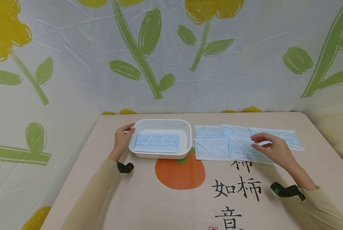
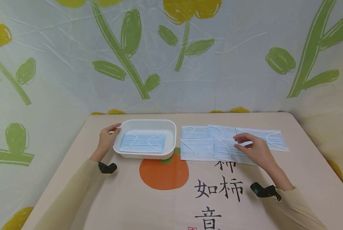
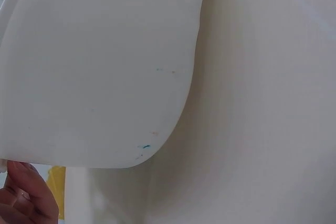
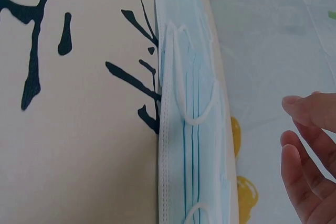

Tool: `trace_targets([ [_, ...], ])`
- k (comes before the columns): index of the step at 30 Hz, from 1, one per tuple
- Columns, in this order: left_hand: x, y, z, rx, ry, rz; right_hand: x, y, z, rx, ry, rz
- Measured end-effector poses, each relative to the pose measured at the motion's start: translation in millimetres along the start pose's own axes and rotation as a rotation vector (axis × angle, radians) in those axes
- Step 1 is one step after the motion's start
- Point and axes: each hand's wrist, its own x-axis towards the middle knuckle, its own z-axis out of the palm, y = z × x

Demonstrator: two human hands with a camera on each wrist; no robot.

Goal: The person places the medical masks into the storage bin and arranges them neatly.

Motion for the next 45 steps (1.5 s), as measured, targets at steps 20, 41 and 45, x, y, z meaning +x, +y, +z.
trace_targets([
  [20, 0.0, -1.0, 0.8, 0.008, 0.017, 0.006, -11.1, 33.4, -26.3, 0.077, 0.022, 0.035],
  [41, -1.5, -1.2, 1.1, 0.007, 0.003, -0.019, -15.8, 56.8, -36.9, 0.104, -0.030, 0.178],
  [45, -1.3, -0.9, 1.6, 0.011, 0.008, -0.011, -16.0, 58.8, -37.7, 0.103, -0.050, 0.216],
])
